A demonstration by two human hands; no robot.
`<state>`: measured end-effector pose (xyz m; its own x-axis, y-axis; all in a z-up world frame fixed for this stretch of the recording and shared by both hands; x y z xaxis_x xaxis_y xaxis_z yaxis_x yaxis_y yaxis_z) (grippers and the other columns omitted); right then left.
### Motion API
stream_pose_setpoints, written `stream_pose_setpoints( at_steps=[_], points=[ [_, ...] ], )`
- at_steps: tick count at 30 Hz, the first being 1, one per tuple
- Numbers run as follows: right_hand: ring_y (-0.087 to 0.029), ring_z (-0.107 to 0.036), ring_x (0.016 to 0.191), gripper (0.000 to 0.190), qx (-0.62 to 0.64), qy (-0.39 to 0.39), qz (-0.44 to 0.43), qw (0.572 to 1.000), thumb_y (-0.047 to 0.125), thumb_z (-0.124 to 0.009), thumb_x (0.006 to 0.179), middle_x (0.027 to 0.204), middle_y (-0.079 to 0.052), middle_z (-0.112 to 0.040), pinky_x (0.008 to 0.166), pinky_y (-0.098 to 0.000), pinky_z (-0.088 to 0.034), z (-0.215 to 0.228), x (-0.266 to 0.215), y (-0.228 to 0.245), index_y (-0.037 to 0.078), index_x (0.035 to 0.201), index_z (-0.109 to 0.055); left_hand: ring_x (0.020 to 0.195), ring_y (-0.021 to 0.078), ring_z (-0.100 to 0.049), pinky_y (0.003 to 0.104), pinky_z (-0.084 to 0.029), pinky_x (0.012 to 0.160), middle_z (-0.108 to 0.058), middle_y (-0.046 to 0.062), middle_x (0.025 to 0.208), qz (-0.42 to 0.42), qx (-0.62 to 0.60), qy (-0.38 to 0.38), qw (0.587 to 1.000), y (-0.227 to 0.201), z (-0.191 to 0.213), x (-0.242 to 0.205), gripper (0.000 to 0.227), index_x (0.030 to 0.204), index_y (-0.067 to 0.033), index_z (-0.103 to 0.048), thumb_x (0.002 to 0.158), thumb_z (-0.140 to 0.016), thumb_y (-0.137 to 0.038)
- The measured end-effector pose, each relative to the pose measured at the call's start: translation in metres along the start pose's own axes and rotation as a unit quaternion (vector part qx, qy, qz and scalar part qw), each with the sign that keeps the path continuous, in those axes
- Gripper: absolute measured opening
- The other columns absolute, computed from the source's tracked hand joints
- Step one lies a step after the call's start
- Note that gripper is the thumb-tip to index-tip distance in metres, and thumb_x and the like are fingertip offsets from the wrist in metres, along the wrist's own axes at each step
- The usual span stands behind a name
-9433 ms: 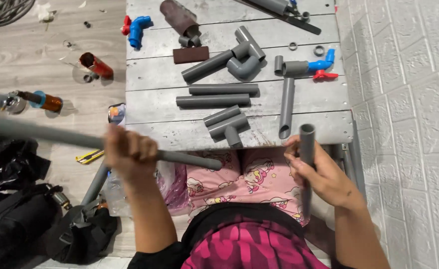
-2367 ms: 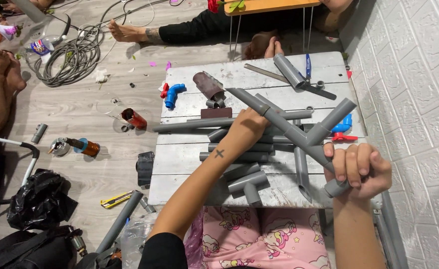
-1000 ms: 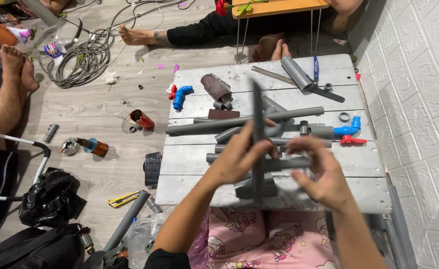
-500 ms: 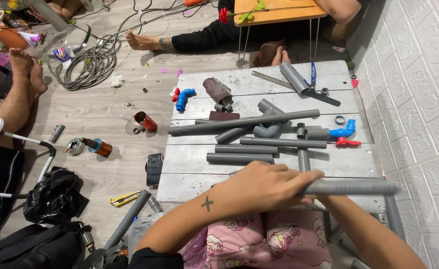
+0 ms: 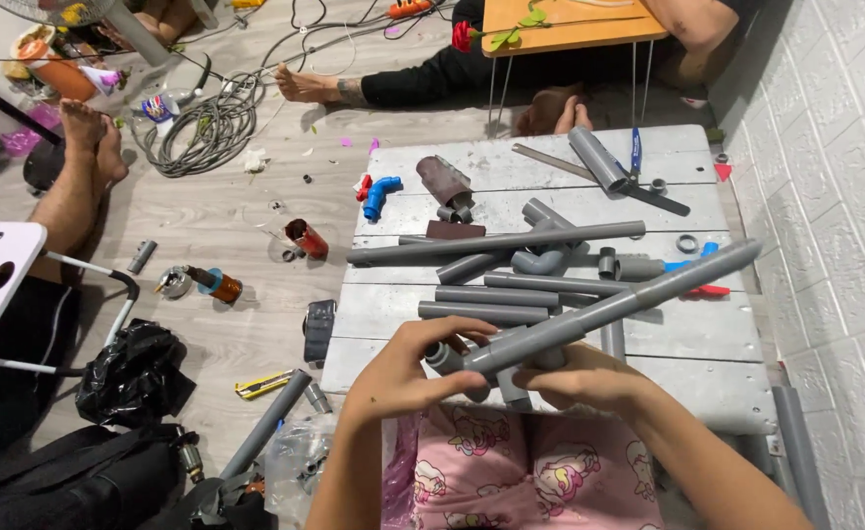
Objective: Assembling a structure using PVC pipes and various connectors like T-joints and elbows
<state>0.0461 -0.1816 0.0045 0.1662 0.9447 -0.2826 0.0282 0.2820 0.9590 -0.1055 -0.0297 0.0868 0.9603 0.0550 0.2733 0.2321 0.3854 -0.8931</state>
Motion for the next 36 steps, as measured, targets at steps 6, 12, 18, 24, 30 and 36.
stream_pose_setpoints(
  at_steps=[6, 12, 18, 24, 30, 36],
  points=[
    [-0.014, -0.034, 0.027, 0.046, 0.133, 0.091, 0.045, 0.986, 0.010, -0.069, 0.093, 0.034, -0.004, -0.039, 0.031, -0.0275, -0.031, -0.009, 0.005, -0.009, 0.004, 0.050, -0.056, 0.102, 0.0296, -0.065, 0.044, -0.052, 0.093, -0.070, 0.021, 0.118, 0.009, -0.176, -0.037, 0.984, 0.045, -0.025, -0.005, 0.057, 0.130, -0.0020, -0.067, 0.084, -0.081, -0.032],
    [-0.012, -0.030, 0.033, 0.030, 0.315, 0.191, -0.002, 0.930, 0.009, -0.067, 0.090, 0.045, -0.004, -0.040, 0.034, -0.0256, -0.021, -0.027, 0.011, -0.062, 0.003, 0.064, -0.054, 0.086, 0.0233, -0.057, 0.028, -0.050, 0.055, -0.046, 0.029, 0.153, -0.038, -0.437, -0.010, 0.899, 0.040, -0.047, -0.009, 0.027, 0.115, -0.0050, -0.068, 0.089, -0.071, -0.010],
    [-0.009, -0.047, 0.043, 0.010, 0.500, 0.546, 0.149, 0.655, 0.008, -0.057, 0.100, 0.058, 0.000, -0.050, 0.035, -0.0188, -0.038, -0.080, 0.015, -0.102, 0.009, 0.092, -0.051, 0.041, 0.0044, -0.039, 0.017, -0.031, 0.031, -0.063, 0.013, 0.099, -0.051, -0.713, 0.065, 0.696, 0.063, -0.073, -0.015, 0.010, 0.095, -0.0022, -0.058, 0.091, -0.065, 0.002],
    [-0.015, -0.021, 0.038, 0.049, 0.488, 0.503, 0.139, 0.699, 0.013, -0.050, 0.101, 0.047, 0.001, -0.031, 0.041, -0.0294, -0.021, -0.103, -0.018, -0.063, 0.017, 0.056, -0.032, 0.040, 0.0006, -0.025, 0.014, -0.026, 0.029, -0.047, -0.001, 0.070, -0.034, -0.753, 0.095, 0.650, 0.062, -0.069, -0.025, 0.035, 0.080, -0.0120, -0.046, 0.096, -0.070, -0.033],
    [-0.013, -0.031, 0.037, 0.040, 0.379, 0.243, 0.005, 0.893, 0.015, -0.065, 0.102, 0.047, 0.003, -0.039, 0.039, -0.0293, -0.028, -0.096, -0.034, -0.094, 0.009, 0.064, -0.052, 0.037, 0.0030, -0.026, 0.020, -0.021, 0.028, -0.045, -0.002, 0.061, 0.022, -0.649, -0.016, 0.761, 0.055, -0.071, -0.039, 0.035, 0.075, -0.0144, -0.046, 0.095, -0.072, -0.025],
    [-0.019, -0.044, 0.051, 0.027, 0.301, 0.069, -0.082, 0.948, 0.011, -0.063, 0.101, 0.057, -0.009, -0.048, 0.051, -0.0328, -0.034, -0.096, -0.066, -0.119, -0.001, 0.077, -0.059, 0.036, 0.0095, -0.035, 0.024, -0.026, 0.030, -0.056, 0.006, 0.061, -0.010, -0.580, -0.014, 0.814, 0.035, -0.087, -0.042, 0.026, 0.072, -0.0084, -0.052, 0.092, -0.068, -0.011]
  ],
)
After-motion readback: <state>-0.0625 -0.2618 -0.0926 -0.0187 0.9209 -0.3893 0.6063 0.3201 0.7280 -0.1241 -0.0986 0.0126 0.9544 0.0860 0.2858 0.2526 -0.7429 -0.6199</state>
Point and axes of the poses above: each hand's wrist, its own x-axis towards the middle knuckle, its own z-axis out of the back of the hand, y = z × x, the point moved 4 cm from there along x, towards the middle knuckle
